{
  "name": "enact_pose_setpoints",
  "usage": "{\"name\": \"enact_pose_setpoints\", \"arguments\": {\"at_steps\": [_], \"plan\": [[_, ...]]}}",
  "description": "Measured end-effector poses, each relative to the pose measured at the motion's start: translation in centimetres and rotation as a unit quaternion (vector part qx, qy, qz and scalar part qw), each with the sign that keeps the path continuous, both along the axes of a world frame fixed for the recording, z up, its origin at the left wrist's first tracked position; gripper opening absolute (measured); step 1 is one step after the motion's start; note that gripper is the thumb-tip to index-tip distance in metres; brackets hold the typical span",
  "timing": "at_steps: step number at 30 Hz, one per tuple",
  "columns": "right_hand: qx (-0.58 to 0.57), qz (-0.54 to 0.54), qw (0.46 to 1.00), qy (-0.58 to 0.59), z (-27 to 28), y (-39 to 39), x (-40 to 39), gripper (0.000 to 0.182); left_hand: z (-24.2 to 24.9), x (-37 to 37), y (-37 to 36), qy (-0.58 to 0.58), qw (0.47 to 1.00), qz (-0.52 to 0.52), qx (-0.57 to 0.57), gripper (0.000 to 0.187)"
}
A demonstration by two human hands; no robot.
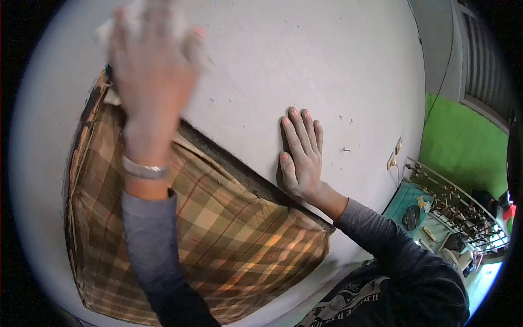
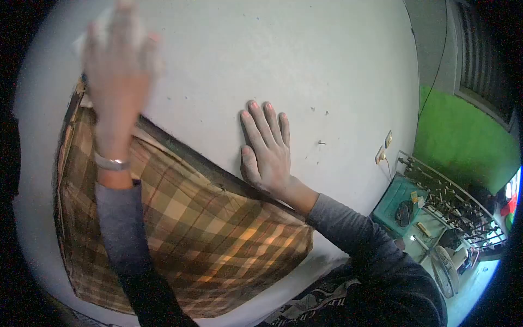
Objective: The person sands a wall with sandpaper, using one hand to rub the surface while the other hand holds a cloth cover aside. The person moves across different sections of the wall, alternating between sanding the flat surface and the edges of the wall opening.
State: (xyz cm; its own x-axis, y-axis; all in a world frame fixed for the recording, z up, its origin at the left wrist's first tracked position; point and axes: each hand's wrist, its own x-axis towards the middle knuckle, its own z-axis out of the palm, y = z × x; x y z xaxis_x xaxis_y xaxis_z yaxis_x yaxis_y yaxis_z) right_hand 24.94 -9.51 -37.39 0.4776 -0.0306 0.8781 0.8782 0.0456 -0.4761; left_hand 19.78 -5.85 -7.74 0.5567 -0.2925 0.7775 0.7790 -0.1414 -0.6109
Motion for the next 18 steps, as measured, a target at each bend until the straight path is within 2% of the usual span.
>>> {"name": "enact_pose_setpoints", "arguments": {"at_steps": [1,3,4,6,7,9,10,11,12,13,14,15,17,18], "plan": [[-0.001,0.004,1.0,0.0,0.0,-0.1,-0.1,0.059,0.3,-0.3,0.7,-0.036,0.999,-0.034,0.012,0.071],[-0.004,0.003,1.0,-0.001,0.0,-0.1,-0.1,0.06,-0.9,0.5,-1.7,-0.045,0.996,0.057,-0.047,0.069],[-0.006,-0.001,1.0,-0.006,0.0,-0.2,0.0,0.061,-1.4,-0.1,-1.5,-0.046,0.996,0.057,-0.043,0.069],[0.0,-0.005,1.0,-0.006,0.1,0.0,0.1,0.06,-2.9,-1.3,-1.6,0.233,0.971,-0.025,-0.041,0.068],[-0.002,-0.005,1.0,-0.004,0.0,-0.1,0.0,0.06,-2.5,-1.2,-1.6,0.234,0.971,-0.027,-0.039,0.068],[-0.001,-0.001,1.0,-0.001,0.0,-0.1,0.0,0.06,-0.9,-1.0,-2.5,0.052,0.992,-0.005,-0.113,0.07],[-0.005,0.001,1.0,0.0,-0.1,-0.2,-0.1,0.06,-0.9,0.0,-0.9,-0.014,0.997,0.063,-0.042,0.073],[-0.008,0.001,1.0,0.002,-0.2,-0.2,0.0,0.06,-1.6,-0.1,0.1,-0.013,0.997,0.064,-0.04,0.073],[-0.004,0.0,1.0,0.005,-0.3,-0.2,0.0,0.06,-2.4,-0.4,0.6,0.141,0.986,-0.074,-0.038,0.068],[-0.011,0.001,1.0,-0.002,-0.4,-0.4,0.1,0.06,-3.0,-0.8,0.9,0.289,0.933,-0.211,-0.035,0.063],[-0.019,0.0,1.0,-0.01,-0.5,-0.5,0.4,0.06,-3.4,-1.2,0.2,0.309,0.94,-0.143,-0.015,0.072],[-0.018,-0.004,1.0,-0.009,-0.4,-0.4,0.6,0.06,-2.0,-1.2,0.6,0.31,0.939,-0.146,-0.013,0.072],[-0.019,-0.013,1.0,-0.004,-0.5,-0.4,0.3,0.06,1.5,-1.5,2.3,0.188,0.963,-0.187,0.051,0.077],[-0.013,-0.013,1.0,-0.001,-0.5,-0.3,0.3,0.06,1.5,-1.2,2.6,0.138,0.969,-0.198,0.052,0.073]]}}
